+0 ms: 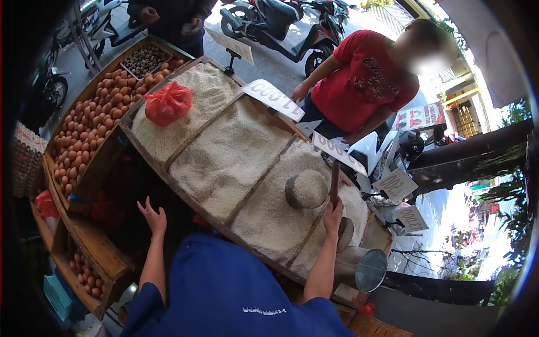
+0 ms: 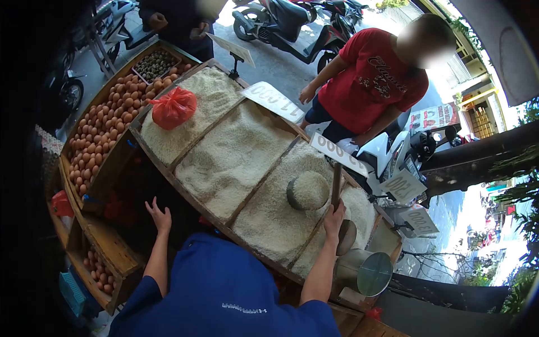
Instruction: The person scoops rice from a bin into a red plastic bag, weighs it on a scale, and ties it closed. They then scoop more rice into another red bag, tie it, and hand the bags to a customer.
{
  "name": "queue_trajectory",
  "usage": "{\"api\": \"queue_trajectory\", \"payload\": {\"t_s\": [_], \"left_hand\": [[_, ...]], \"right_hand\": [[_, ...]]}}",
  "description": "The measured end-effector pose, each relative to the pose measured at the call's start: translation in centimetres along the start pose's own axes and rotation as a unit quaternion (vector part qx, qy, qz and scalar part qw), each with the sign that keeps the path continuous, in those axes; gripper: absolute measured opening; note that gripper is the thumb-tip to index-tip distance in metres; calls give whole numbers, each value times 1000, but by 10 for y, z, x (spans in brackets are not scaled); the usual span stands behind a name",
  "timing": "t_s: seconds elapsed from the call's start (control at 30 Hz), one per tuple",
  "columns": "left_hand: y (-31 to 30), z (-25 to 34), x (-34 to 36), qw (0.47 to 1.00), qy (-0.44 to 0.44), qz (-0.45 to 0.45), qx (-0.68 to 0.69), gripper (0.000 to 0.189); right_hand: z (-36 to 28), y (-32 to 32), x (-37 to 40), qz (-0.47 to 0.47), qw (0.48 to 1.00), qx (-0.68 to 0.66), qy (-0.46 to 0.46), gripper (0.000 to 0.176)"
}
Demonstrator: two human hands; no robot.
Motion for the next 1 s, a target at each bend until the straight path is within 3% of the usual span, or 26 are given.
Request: {"api": "queue_trajectory", "payload": {"t_s": [0.03,0.1,0.13,0.2,0.27,0.43,0.5,0.67,0.8,0.87,0.97,1.0], "left_hand": [[1,-29,5,1000,-4,0,1,62],[2,-95,16,989,-128,-2,-71,60],[-3,-108,21,989,-134,0,-69,60],[-13,-144,39,967,-241,6,-78,58],[-17,-169,53,962,-256,-7,-96,57],[-19,-174,76,930,-316,-79,-170,58],[-14,-174,83,898,-377,-127,-189,59],[6,-155,78,903,-355,-158,-182,59],[17,-141,69,922,-311,-162,-162,59],[16,-141,67,923,-315,-160,-152,61],[11,-149,69,924,-330,-132,-143,67],[6,-155,72,924,-334,-111,-147,72]], "right_hand": [[-8,4,-4,-14,999,34,-5,43],[-16,6,-8,-28,997,70,-16,43],[-18,4,-6,-19,994,95,-43,43],[-22,4,-3,-18,990,123,-72,43],[-30,3,9,-24,982,149,-111,45],[-47,14,28,-34,978,151,-139,45],[-51,17,32,-30,977,146,-151,45],[-64,17,41,-65,975,178,-115,47],[-68,20,43,-56,973,174,-138,46],[-68,10,37,5,984,112,-140,44],[-104,-11,32,13,983,75,-168,41],[-117,-13,29,-25,989,30,-144,38]]}}
Point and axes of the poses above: each hand's wrist, its own x-axis away from the middle knuckle, its own y-axis out of the palm, z = x × y, the point moved 6 cm from there along -x, towards the middle knuckle, and after that the axes turned 1 degree about z, right-handed, at the moved point
